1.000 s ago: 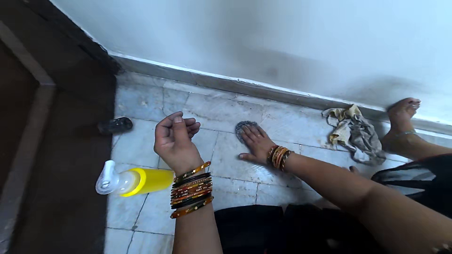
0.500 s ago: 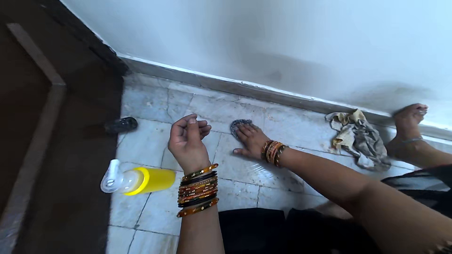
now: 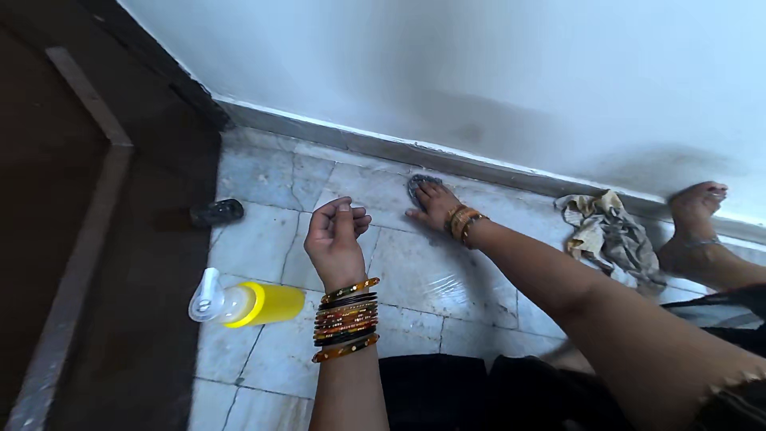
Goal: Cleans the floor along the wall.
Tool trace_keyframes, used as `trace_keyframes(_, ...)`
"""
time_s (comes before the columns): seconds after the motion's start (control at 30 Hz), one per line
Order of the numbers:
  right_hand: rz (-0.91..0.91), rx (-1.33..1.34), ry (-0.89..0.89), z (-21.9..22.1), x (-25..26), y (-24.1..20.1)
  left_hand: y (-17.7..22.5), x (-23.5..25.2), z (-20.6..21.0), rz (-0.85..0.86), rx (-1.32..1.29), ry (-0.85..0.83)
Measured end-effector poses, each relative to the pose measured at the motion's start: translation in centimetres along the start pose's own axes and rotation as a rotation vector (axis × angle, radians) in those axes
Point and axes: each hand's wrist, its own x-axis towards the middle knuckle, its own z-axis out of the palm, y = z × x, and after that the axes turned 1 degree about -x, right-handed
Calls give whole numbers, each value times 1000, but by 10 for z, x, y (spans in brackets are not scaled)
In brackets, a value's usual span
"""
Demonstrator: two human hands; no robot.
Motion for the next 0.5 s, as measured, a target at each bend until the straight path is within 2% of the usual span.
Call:
trace_keyframes(0.13,-77,-1,64,32,-76,11,1,-7,2,-75,30,-103)
trace_keyframes(0.23,-73,11,61,28,-78,19,-3,-16,13,-155,211,-362)
trace_keyframes(0.3,-64,38,49,13,-50,18,-9,-26,23,-196,452,-676)
trace_keyframes(0.43,15,11,-122,-32,24,-3,-25,-74,64,-213,971,-1491)
trace_keyframes(0.5,34,-6,-195,-42,45,-14,-36,-116,85,-140,1027,-1692)
